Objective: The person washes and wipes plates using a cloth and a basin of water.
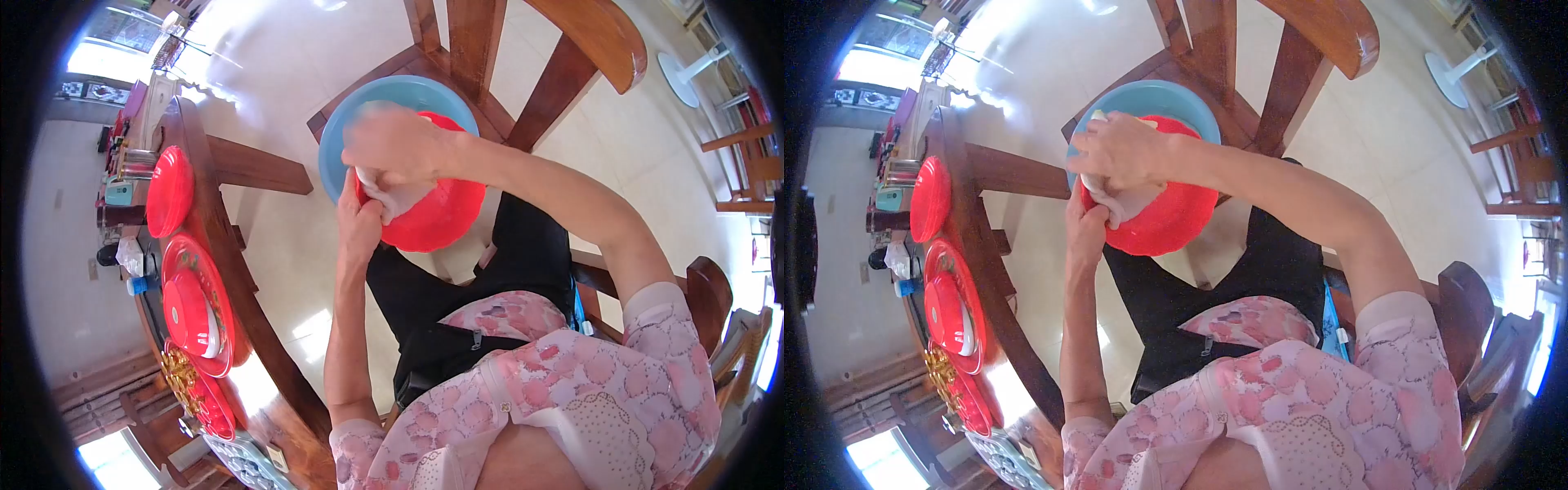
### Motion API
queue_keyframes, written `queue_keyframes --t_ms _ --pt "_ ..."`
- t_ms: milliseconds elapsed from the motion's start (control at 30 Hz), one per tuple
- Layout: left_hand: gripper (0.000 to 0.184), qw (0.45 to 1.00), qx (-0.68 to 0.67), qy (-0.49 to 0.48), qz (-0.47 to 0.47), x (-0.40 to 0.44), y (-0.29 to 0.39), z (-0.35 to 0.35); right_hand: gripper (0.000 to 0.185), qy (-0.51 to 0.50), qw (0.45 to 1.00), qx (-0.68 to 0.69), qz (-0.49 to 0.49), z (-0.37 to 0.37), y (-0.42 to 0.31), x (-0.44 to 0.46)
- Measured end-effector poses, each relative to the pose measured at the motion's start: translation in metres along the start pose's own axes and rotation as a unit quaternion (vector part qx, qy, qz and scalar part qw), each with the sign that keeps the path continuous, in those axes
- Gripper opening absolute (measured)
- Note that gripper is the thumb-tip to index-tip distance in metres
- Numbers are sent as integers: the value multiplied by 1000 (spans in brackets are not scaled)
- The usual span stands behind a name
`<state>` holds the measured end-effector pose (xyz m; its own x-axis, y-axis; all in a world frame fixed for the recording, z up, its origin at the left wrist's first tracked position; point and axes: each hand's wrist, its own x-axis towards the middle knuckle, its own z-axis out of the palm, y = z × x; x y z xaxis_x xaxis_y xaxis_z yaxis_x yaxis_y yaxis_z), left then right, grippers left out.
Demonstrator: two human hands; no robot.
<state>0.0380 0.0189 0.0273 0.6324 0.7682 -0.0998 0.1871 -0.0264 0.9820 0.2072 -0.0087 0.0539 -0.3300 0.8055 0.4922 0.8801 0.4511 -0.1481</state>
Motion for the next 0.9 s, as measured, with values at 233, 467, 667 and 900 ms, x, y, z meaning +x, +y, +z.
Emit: queue_keyframes --t_ms 233,467,667,900 --pt "63 999 5 13 37 2 0 -4 30 45 990 92 93 15 14 -3" --pt "65 990 -11 111 83 2 9 -10 35 45 862 271 427 16 40 -27" --pt "63 971 56 164 166 6 9 11 39 252 729 316 552 93 13 -62" --pt "61 939 139 238 206 -5 -10 31 34 279 254 752 541 112 -48 -56"
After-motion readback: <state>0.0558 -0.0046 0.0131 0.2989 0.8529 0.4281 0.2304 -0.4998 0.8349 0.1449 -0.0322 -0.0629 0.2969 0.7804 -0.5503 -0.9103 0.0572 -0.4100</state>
